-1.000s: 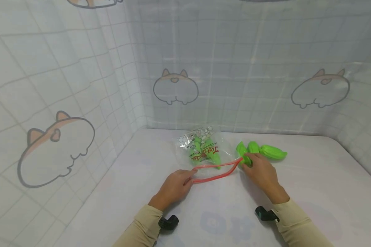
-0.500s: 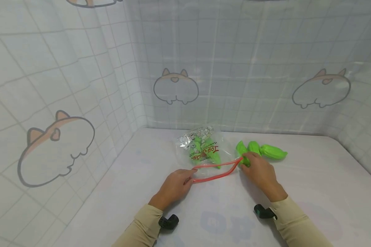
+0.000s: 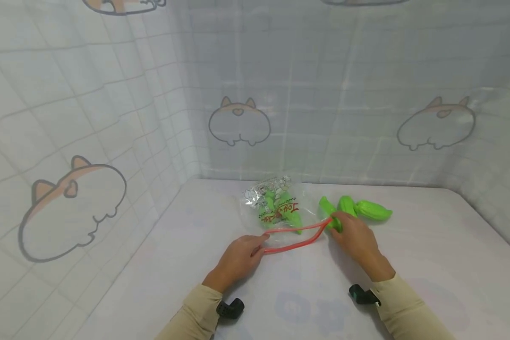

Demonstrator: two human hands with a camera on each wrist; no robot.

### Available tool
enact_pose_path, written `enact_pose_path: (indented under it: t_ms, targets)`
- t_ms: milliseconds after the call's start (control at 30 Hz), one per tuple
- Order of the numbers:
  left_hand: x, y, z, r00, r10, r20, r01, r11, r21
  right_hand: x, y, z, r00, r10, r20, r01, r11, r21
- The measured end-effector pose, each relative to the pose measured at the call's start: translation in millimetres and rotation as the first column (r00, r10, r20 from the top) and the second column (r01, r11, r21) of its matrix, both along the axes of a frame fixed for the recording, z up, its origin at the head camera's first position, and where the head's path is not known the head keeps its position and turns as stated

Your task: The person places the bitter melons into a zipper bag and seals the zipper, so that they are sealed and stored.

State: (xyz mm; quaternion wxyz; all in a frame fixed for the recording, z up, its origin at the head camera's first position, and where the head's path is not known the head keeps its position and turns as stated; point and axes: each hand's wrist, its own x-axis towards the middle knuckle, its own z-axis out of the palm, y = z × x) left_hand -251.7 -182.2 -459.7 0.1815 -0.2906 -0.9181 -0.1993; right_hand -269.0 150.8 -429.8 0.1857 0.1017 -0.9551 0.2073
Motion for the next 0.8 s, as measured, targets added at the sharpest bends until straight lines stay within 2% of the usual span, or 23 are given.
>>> enact_pose_path:
  t_ms: [433,800]
  targets:
    - [0.9,-0.7,-1.4,0.999,-0.013,-0.049,0.015,0.999,0.031,10.3,5.3,-3.7,1.0,-0.029,-0.001,0.029,0.995,-0.097]
    - [1.7,0.5,1.4,1.0,0.0,0.0,0.0,1.0,0.016,9.4,11.8,-5.2,1.0,0.001,-0.028,-0.007,0.979,-0.205]
